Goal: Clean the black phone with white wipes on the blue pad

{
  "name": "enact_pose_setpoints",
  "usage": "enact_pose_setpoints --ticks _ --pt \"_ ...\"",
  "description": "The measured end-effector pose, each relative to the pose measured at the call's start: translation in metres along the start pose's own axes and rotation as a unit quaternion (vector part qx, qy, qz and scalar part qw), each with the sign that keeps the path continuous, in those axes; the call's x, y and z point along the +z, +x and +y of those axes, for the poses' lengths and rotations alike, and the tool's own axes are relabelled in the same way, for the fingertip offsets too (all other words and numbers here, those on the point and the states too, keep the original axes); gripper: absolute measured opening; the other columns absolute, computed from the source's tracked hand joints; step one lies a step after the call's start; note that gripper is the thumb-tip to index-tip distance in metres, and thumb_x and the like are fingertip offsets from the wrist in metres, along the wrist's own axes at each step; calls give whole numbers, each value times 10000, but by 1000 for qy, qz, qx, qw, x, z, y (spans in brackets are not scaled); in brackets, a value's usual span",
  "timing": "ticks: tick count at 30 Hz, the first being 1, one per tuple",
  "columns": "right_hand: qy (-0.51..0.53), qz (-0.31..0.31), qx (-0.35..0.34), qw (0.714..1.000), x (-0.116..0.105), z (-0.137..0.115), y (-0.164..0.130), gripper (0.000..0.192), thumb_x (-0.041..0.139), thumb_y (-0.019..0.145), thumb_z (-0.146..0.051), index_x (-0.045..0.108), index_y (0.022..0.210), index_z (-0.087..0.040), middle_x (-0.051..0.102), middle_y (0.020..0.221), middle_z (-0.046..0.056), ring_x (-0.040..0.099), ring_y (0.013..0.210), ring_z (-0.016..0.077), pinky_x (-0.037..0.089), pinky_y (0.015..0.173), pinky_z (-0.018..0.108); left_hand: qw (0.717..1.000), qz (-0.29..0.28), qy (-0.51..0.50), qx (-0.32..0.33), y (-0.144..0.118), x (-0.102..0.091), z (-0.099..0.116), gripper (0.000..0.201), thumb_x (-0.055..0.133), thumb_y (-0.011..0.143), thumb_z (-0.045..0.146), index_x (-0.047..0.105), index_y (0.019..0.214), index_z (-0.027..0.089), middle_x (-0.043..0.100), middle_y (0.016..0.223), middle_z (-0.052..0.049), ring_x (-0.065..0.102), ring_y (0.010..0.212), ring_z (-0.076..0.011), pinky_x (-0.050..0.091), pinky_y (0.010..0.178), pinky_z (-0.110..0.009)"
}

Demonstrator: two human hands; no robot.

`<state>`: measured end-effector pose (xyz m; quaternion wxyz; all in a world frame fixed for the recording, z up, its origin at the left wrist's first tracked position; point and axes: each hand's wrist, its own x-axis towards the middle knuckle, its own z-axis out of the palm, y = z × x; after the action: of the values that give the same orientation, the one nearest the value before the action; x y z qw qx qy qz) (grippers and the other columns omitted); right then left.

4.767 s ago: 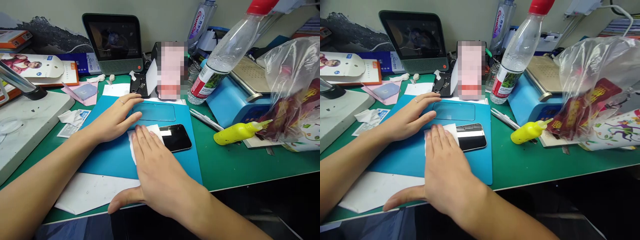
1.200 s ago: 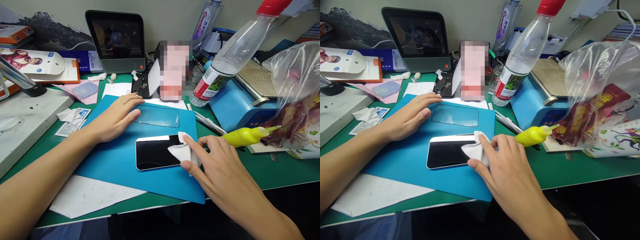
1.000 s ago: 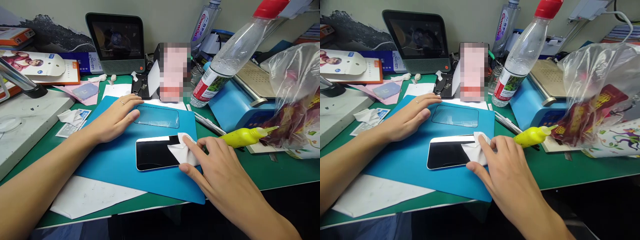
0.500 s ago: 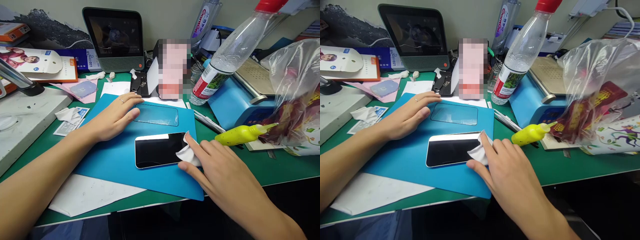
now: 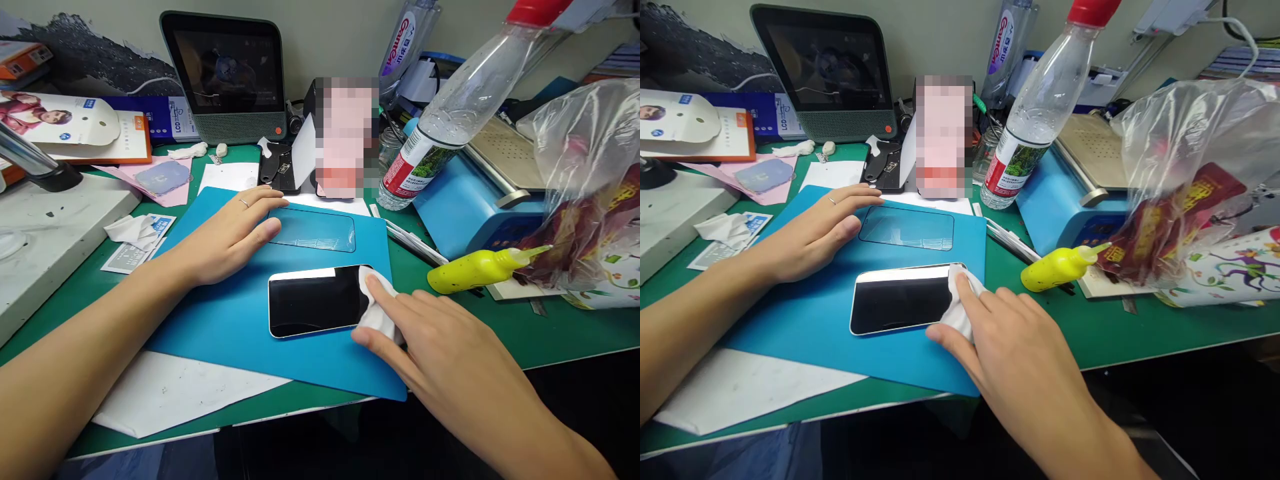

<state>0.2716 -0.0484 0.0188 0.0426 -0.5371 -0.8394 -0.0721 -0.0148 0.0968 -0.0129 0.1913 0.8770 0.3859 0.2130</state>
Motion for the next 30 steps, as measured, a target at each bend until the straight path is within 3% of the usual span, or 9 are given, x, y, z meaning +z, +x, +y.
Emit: enact_pose_setpoints --ticks 5,10,15,18,23,26,30 --pt "-15 -12 18 1000 7 4 20 711 258 1081 -595 606 1451 -97 806 927 118 731 809 259 532 705 398 1000 4 0 3 0 -1 -2 584 256 1096 567 529 1484 226 483 1594 -115 392 1521 -284 265 1308 -502" --pt "-13 2 -1 1000 5 3 9 649 296 1084 -546 624 1435 -110 746 919 125 681 802 269 543 718 428 1000 2 0 -5 0 -2 -1 588 252 1097 561 532 1479 213 477 1604 -112 395 1521 -280 275 1306 -487" --pt "-10 31 5 999 6 -1 -6 637 394 1042 -592 623 1434 -146 630 1236 221 617 1095 367 555 845 517 1000 -9 -4 -9 0 -3 1 590 263 1096 564 530 1480 204 473 1607 -113 401 1516 -285 286 1299 -482" --pt "9 54 8 998 7 -5 -9 691 432 1025 -603 530 1500 -111 538 1384 256 534 1263 425 516 974 594 1000 -6 -4 4 1 -3 -1 601 259 1100 554 533 1473 171 484 1593 -132 409 1509 -281 285 1299 -480" --pt "65 107 26 992 0 -12 -17 675 505 1030 -492 365 1607 -170 517 1484 227 512 1377 411 488 1081 574 1000 0 -4 10 0 -3 -1 581 260 1101 548 539 1466 193 491 1592 -118 422 1503 -283 302 1293 -469" --pt "71 66 5 995 3 -18 -20 663 485 1037 -505 393 1588 -147 541 1538 210 523 1420 372 514 1105 530 1000 11 2 22 0 -4 1 573 257 1104 529 553 1454 186 509 1580 -115 433 1497 -282 309 1288 -458" --pt "24 8 -25 999 18 -30 -12 877 374 1022 -661 353 1582 14 434 1624 297 454 1501 408 513 1129 580 1000 17 12 22 1 -4 1 560 256 1105 520 566 1438 192 528 1566 -108 445 1488 -282 313 1279 -474"
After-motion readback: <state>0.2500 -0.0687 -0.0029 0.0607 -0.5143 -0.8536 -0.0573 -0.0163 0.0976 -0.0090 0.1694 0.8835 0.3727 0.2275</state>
